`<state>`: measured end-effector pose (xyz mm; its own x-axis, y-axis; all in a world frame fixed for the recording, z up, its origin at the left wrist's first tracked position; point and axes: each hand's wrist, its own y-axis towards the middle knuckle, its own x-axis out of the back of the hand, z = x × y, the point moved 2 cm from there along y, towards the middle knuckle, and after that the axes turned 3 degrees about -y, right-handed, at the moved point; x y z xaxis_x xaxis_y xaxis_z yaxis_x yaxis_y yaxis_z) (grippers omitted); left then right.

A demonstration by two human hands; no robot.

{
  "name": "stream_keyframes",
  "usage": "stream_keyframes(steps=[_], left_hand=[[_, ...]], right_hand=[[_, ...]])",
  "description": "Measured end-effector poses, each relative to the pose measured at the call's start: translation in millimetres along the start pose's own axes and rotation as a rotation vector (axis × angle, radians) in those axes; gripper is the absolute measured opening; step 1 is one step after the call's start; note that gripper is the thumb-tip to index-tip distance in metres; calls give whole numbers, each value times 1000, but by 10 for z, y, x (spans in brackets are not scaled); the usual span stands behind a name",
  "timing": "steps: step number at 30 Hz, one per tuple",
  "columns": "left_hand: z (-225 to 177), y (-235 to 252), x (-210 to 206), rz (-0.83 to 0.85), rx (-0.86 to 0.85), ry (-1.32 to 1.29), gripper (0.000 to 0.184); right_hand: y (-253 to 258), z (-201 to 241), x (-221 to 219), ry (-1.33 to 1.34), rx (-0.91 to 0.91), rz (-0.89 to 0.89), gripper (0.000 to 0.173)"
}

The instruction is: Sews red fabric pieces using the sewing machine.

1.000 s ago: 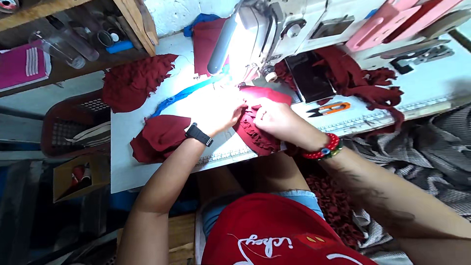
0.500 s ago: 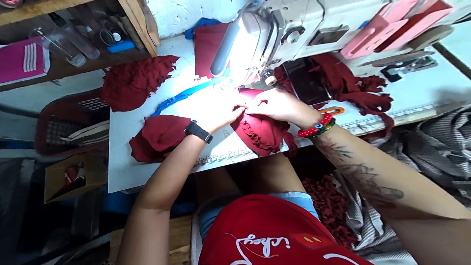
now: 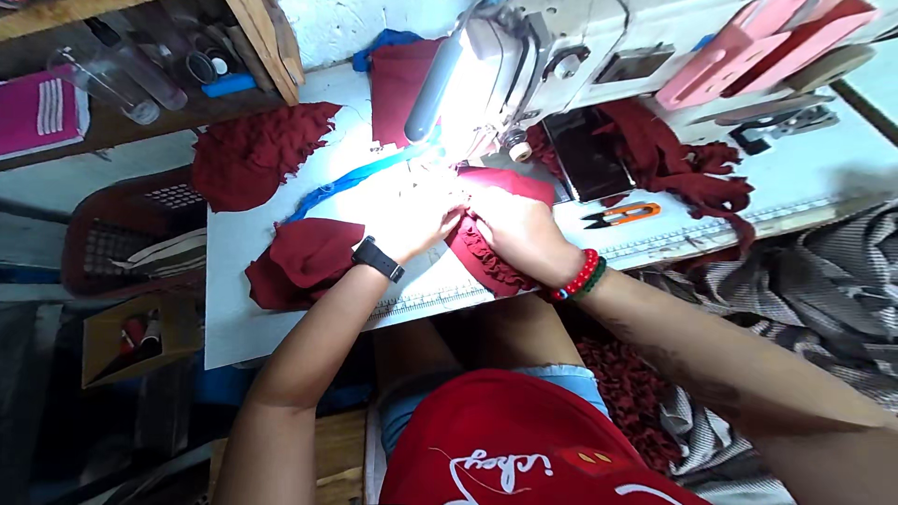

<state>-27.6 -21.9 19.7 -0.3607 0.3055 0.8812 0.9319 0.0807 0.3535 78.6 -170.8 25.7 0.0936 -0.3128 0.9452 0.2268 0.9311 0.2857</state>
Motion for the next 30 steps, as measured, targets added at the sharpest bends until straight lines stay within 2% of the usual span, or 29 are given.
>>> stream_keyframes(steps=[2, 6, 9, 11, 16, 18, 21, 26, 30], left_hand=[[-32, -14, 32, -9, -32, 75, 26], [-125, -19, 84, -90, -53, 37, 20], [-186, -13, 90, -4, -42, 42, 22], [-177, -17, 52, 88, 4, 47, 24], [-163, 38, 6, 144, 64, 7, 30], [-182, 62, -19, 128, 70, -11, 27], [-185, 90, 1, 111, 56, 28, 21], [-96, 80, 39, 40, 42, 18, 21], [-41, 38, 22, 0, 56, 6, 23]], right_hand=[[-90, 83, 31, -49, 14, 40, 20], [-226, 161, 78, -67, 21, 89, 32], [-221, 114, 75, 11, 8, 66, 19], [-201, 65, 114, 110, -46, 95, 15], [-233, -105, 358, 547, -250, 221, 12], [-274, -121, 506, 744, -404, 243, 21], [-230, -250, 394, 909, -481, 296, 25], [-48, -306, 254, 727, -389, 332, 33], [48, -318, 176, 574, -240, 201, 21]])
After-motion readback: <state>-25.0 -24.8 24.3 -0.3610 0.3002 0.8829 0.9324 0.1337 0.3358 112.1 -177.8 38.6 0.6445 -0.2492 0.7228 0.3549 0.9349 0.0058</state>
